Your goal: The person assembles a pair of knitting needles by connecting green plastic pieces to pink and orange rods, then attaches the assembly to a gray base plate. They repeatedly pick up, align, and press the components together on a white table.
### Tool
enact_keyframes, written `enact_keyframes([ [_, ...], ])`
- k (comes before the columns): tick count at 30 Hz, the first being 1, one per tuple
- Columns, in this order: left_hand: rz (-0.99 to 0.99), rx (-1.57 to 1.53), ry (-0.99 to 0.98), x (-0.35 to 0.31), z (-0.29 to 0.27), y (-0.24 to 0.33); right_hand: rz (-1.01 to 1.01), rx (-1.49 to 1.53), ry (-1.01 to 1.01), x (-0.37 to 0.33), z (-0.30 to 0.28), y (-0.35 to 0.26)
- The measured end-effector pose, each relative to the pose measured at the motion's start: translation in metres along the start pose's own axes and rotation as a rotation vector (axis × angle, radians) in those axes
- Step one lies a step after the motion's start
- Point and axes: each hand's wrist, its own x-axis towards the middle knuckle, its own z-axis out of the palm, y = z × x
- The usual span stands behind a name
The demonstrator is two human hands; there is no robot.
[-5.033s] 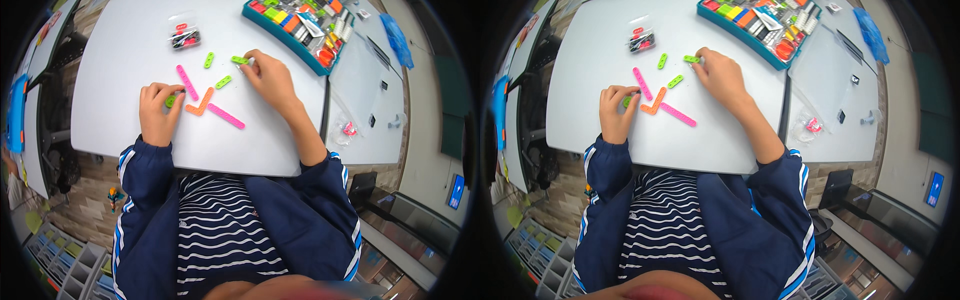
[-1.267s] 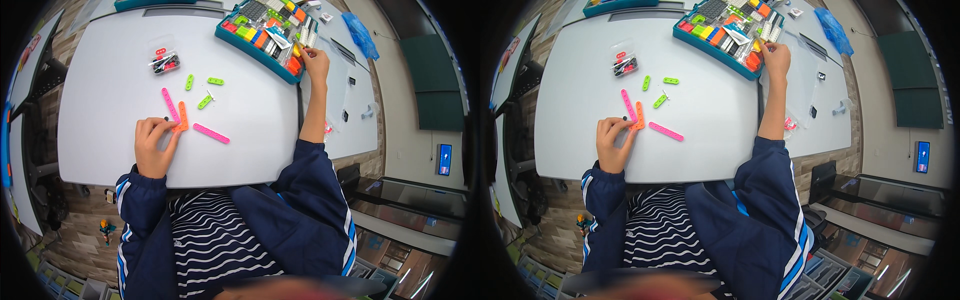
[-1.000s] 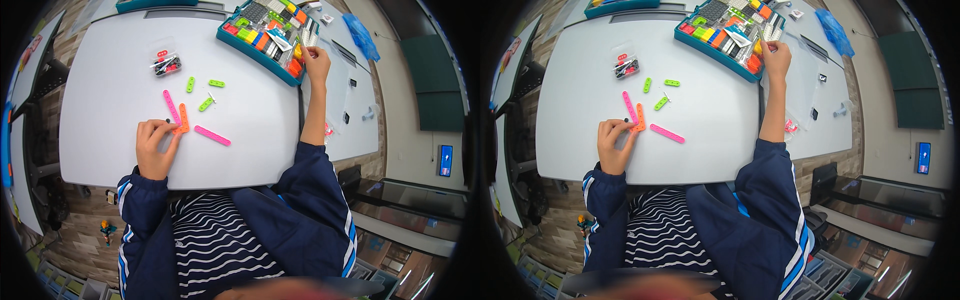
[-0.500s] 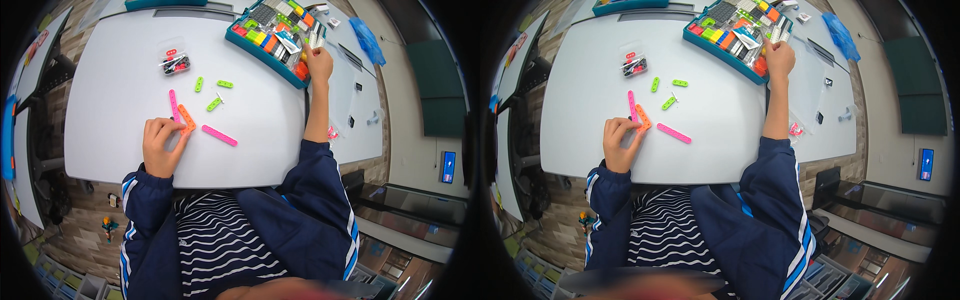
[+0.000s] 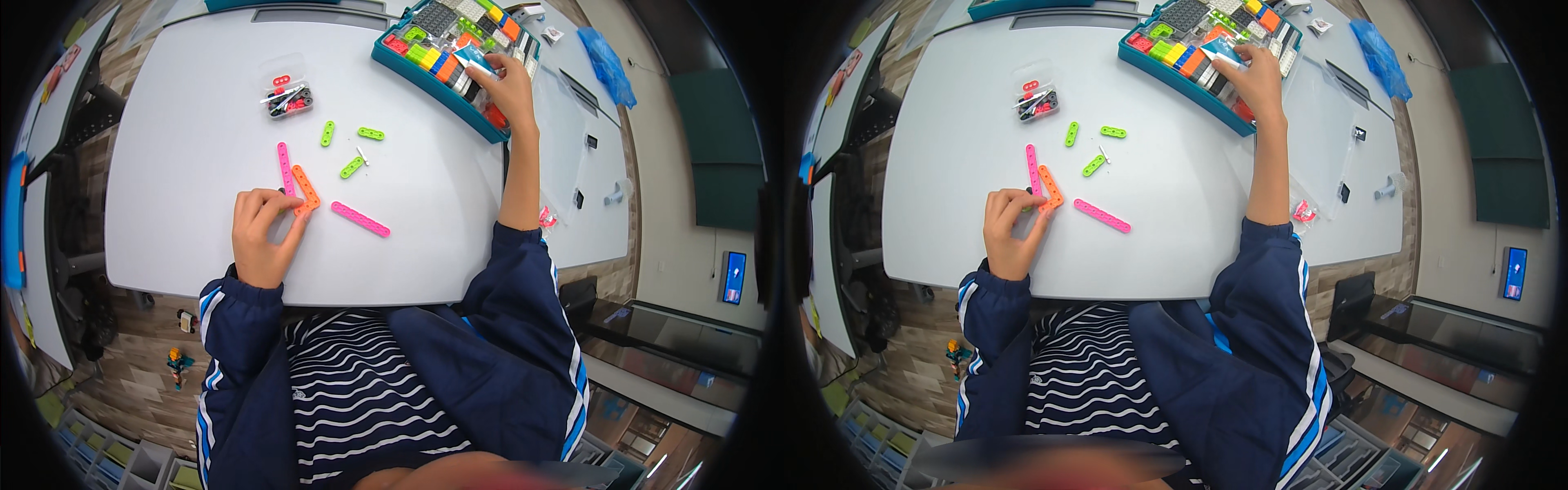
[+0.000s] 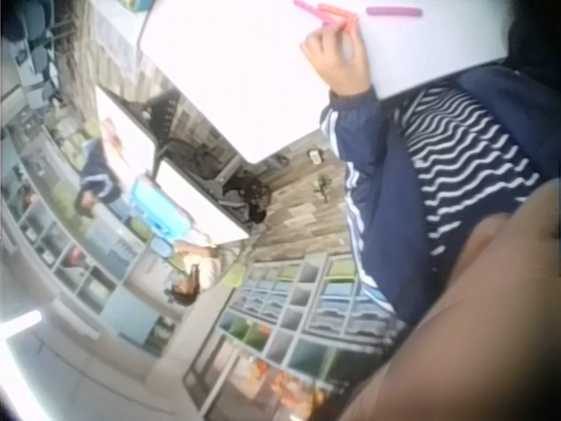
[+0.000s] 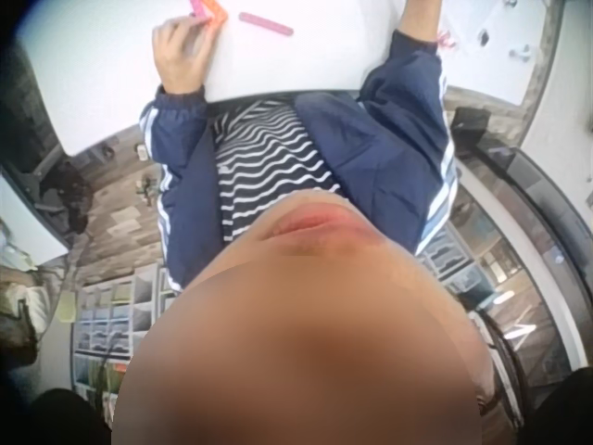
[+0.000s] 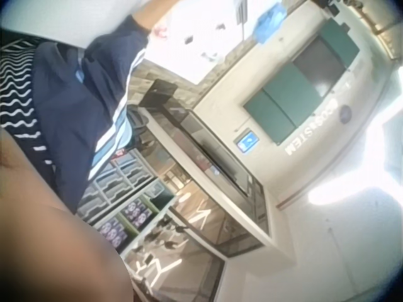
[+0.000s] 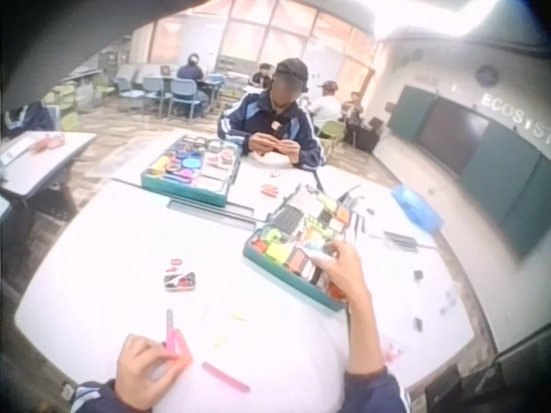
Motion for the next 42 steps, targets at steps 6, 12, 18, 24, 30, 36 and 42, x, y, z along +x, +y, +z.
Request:
enact_keyframes([
  [6, -0.013, -0.020, -0.002, 0.000, 0.000, -0.001, 0.075, 0.089, 0.124, 0.003, 0.003, 0.011],
  [12, 0.036, 0.002, 0.008, 0.001, 0.001, -0.004, 0.307, -0.010, 0.297, 0.026, -0.020, 0.069],
  [18, 0.000, 0.007, 0.003, 0.002, 0.001, -0.001, 0.197, -0.227, 0.382, 0.021, -0.004, 0.089],
  [24, -0.014, 0.002, 0.000, 0.002, 0.001, -0.001, -0.169, -0.314, 0.369, 0.053, 0.008, 0.046],
  [30, -0.012, -0.028, 0.006, 0.002, 0.000, -0.002, -0.214, -0.236, -0.139, 0.135, 0.061, 0.012],
  [36, 0.010, -0.033, 0.036, 0.002, -0.001, -0.005, -0.159, -0.276, -0.235, 0.155, 0.085, 0.019],
  [42, -0.007, -0.056, 0.014, 0.001, -0.001, -0.005, -0.117, -0.198, -0.337, 0.170, 0.078, 0.025],
])
